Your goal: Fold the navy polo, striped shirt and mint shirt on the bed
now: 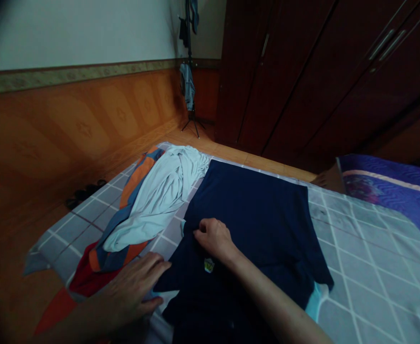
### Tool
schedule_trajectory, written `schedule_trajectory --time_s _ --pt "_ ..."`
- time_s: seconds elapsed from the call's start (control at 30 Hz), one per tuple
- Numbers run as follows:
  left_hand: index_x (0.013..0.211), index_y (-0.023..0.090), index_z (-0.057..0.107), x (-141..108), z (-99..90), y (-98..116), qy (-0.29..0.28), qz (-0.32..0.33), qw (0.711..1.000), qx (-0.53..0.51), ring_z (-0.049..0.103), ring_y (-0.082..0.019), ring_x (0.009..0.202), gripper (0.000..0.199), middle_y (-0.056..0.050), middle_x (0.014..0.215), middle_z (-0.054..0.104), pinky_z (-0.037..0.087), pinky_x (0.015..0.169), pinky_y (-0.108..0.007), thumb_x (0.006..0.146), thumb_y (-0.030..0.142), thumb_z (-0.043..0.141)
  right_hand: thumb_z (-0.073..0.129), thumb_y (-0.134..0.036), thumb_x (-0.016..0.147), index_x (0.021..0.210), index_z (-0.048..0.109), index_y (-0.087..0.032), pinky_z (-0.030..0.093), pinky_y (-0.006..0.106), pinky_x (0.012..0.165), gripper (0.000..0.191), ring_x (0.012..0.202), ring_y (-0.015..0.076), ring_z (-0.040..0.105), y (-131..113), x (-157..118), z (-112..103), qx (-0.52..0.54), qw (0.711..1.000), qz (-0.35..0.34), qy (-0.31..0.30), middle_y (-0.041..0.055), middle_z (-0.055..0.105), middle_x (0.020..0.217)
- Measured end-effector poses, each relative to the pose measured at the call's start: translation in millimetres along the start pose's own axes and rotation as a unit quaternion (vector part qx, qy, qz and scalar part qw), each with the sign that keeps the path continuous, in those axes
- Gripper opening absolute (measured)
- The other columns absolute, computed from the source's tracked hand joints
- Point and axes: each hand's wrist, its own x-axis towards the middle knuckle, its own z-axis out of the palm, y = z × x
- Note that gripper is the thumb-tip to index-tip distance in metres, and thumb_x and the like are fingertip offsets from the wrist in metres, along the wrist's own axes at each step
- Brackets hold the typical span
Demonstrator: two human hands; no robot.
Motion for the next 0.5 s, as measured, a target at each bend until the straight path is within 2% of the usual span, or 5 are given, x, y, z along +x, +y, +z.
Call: schedule_trajectory --time_s 0.1,0.2,0.3,0.37,0.5 --pt "0.119 0.021 0.051 -0.1 11.6 -1.8 0.017 -0.022 1.0 -0.005 0.055 -0.024 0.103 0.041 -0.007 0.11 0.058 0.048 0.088 -0.038 0.078 0.014 0.056 0.053 -0.027 0.08 0.068 0.056 -0.017 0.036 0.022 0.051 0.016 0.057 0.0131 0.057 1.1 3.1 -3.0 0.043 0.999 0.021 -0.01 -0.0009 0.055 0.059" --pt "0.117 0.021 0.05 2.7 23.8 0.1 0.063 -0.023 0.998 -0.021 0.057 -0.021 0.099 0.044 -0.006 0.104 0.06 0.048 0.086 -0.035 0.075 0.006 0.05 0.046 -0.031 0.086 0.082 0.056 -0.016 0.036 0.019 0.042 0.018 0.045 0.0113 0.057 2.8 -0.8 -2.3 0.098 0.992 0.047 -0.059 -0.0038 0.053 0.054" --pt "0.115 0.022 0.049 5.1 32.8 2.4 0.094 -0.006 0.994 -0.045 0.058 -0.02 0.096 0.046 -0.005 0.103 0.06 0.048 0.084 -0.032 0.073 0.003 0.046 0.053 -0.033 0.083 0.096 0.054 -0.015 0.034 0.017 0.037 0.022 0.038 0.0104 0.054 5.4 -12.7 3.4 0.137 0.983 0.06 -0.108 -0.0055 0.054 0.051" --pt "0.114 0.022 0.049 4.8 36.0 3.4 0.1 -0.001 0.994 -0.052 0.058 -0.02 0.094 0.046 -0.005 0.1 0.061 0.049 0.082 -0.033 0.072 0.002 0.046 0.058 -0.032 0.079 0.093 0.054 -0.015 0.032 0.017 0.034 0.022 0.034 0.0092 0.05 8.6 -22.5 8.0 0.145 0.978 0.068 -0.135 -0.0066 0.053 0.049" --pt "0.11 0.022 0.048 -1.2 34.3 4.3 0.116 0.038 0.991 -0.056 0.059 -0.019 0.089 0.052 -0.004 0.096 0.06 0.049 0.077 -0.031 0.064 -0.003 0.043 0.055 -0.03 0.079 0.073 0.049 -0.018 0.028 0.017 0.031 0.014 0.032 0.0081 0.046 15.2 -37.9 11.2 0.129 0.977 0.06 -0.159 -0.0075 0.048 0.048"
